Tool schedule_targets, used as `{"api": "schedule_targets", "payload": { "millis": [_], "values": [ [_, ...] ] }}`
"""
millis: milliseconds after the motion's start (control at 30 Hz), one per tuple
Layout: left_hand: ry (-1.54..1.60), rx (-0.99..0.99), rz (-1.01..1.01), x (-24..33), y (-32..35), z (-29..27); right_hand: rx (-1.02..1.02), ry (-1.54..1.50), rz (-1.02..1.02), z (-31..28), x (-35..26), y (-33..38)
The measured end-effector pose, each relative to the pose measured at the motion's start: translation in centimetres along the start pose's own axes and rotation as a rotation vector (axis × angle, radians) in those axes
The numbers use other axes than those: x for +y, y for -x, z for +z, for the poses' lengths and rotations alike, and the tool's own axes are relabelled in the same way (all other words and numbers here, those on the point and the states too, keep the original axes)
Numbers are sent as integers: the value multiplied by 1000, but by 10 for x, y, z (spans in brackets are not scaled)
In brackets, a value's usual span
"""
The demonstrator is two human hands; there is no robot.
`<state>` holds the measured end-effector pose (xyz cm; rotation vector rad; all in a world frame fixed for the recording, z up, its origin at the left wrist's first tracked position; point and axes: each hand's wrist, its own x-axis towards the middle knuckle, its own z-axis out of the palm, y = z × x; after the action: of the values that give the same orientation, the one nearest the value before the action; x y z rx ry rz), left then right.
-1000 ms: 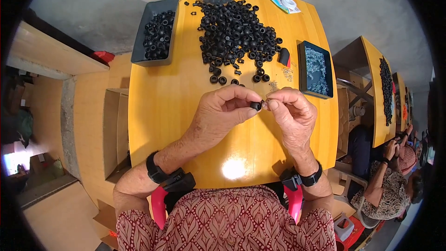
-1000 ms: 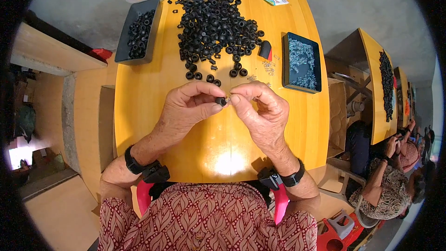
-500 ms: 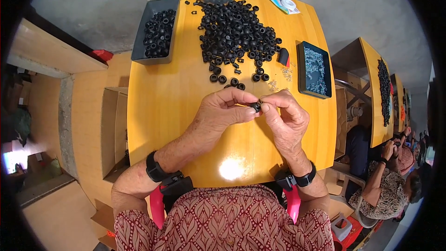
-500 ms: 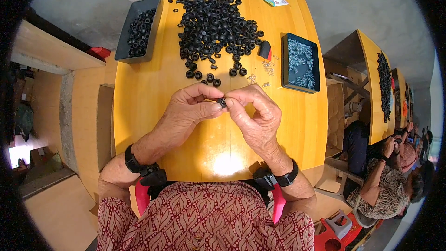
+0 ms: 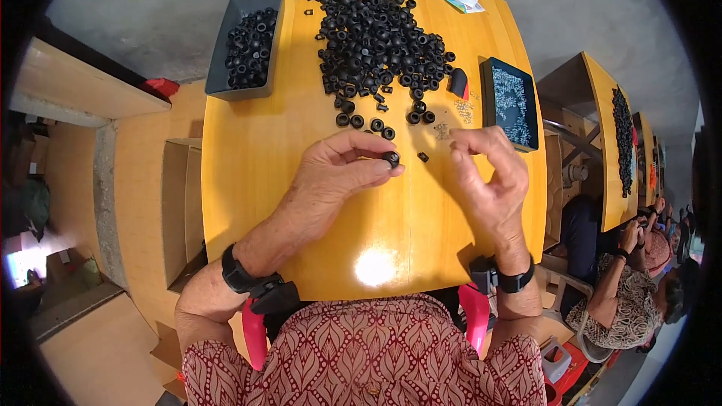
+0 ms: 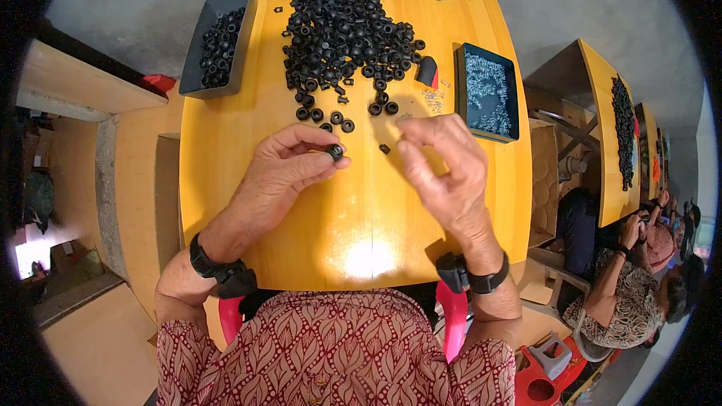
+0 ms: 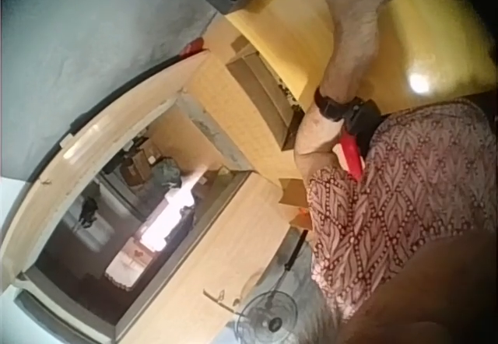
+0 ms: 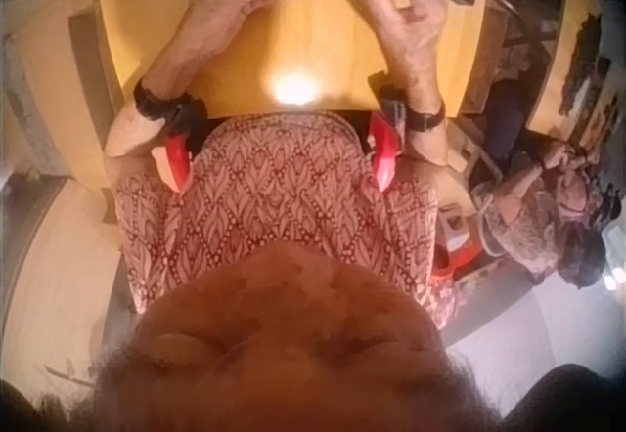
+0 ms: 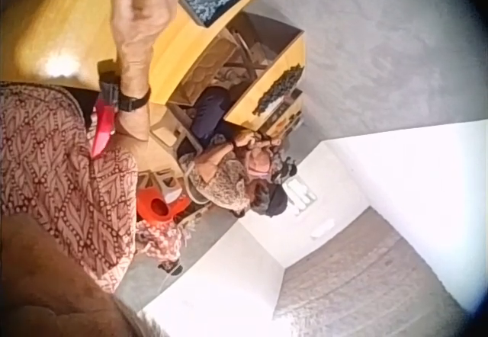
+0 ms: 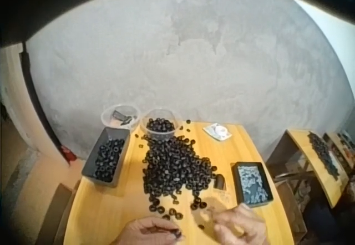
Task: The person assembles small components by inserting metal pieces into black rubber parts by hand.
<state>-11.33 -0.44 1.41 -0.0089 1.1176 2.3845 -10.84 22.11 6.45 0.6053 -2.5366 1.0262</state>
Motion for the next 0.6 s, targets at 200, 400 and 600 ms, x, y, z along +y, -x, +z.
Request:
{"api": "schedule_targets", "payload": {
  "millis": [200, 400, 600],
  "values": [
    [40, 21, -10, 4, 2, -5, -127, 234, -76, 18, 21, 12],
    [18, 8, -21, 2, 5, -2, -193, 332, -99, 27, 23, 15],
    [-51, 35, 94, -6, 11, 11, -73, -7, -128, 19, -15, 13]
  ]
}}
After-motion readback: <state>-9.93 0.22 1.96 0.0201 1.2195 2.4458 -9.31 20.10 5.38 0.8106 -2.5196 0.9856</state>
